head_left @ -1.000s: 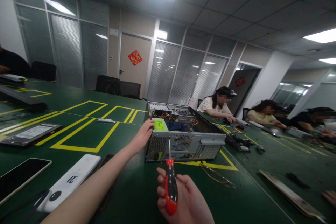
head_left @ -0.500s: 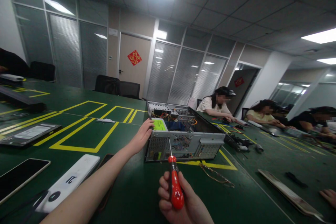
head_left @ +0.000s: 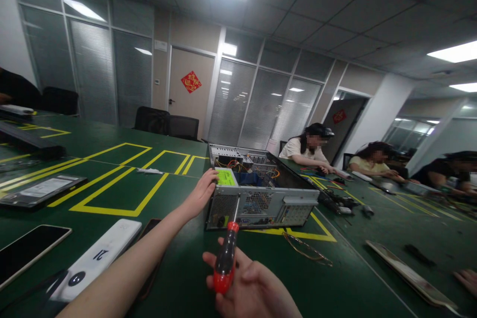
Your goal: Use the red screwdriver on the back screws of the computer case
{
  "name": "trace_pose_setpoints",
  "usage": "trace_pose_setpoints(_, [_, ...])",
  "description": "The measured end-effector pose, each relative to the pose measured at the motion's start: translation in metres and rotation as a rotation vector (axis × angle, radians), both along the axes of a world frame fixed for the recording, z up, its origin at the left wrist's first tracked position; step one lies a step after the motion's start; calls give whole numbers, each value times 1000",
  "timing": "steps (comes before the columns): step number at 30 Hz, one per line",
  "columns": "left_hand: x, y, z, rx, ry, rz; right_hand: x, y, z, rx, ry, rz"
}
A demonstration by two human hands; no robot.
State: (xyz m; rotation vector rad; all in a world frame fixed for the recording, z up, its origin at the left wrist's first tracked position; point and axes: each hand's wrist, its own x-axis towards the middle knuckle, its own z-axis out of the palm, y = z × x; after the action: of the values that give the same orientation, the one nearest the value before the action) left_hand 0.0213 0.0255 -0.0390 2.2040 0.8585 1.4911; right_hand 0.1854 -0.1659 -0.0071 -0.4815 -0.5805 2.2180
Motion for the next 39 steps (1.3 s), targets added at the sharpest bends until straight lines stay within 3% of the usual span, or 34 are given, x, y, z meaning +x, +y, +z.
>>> trace_pose_setpoints(8, [0, 0, -1, 5, 0, 2, -6, 1, -9, 47, -83, -120])
trace_pose_setpoints(13, [-1, 0, -1, 1, 5, 3, -6, 0, -8, -47, 2, -168])
trace_pose_setpoints(18, [-1, -2, 0, -15, 10, -2, -1, -1, -3, -159, -138, -239])
trace_pose_setpoints(26, [2, 0, 1, -11, 0, -5, 39, -10, 14, -51, -166, -114])
trace_pose_setpoints(30, [3, 3, -1, -10, 6, -7, 57, -18, 25, 53, -350, -194])
trace_pose_setpoints(35, [2, 2, -1, -15, 15, -1, 69, -19, 21, 193, -726, -417])
trace_pose_setpoints(39, [1, 0, 0, -25, 17, -4, 77, -17, 12, 639, -1389, -700])
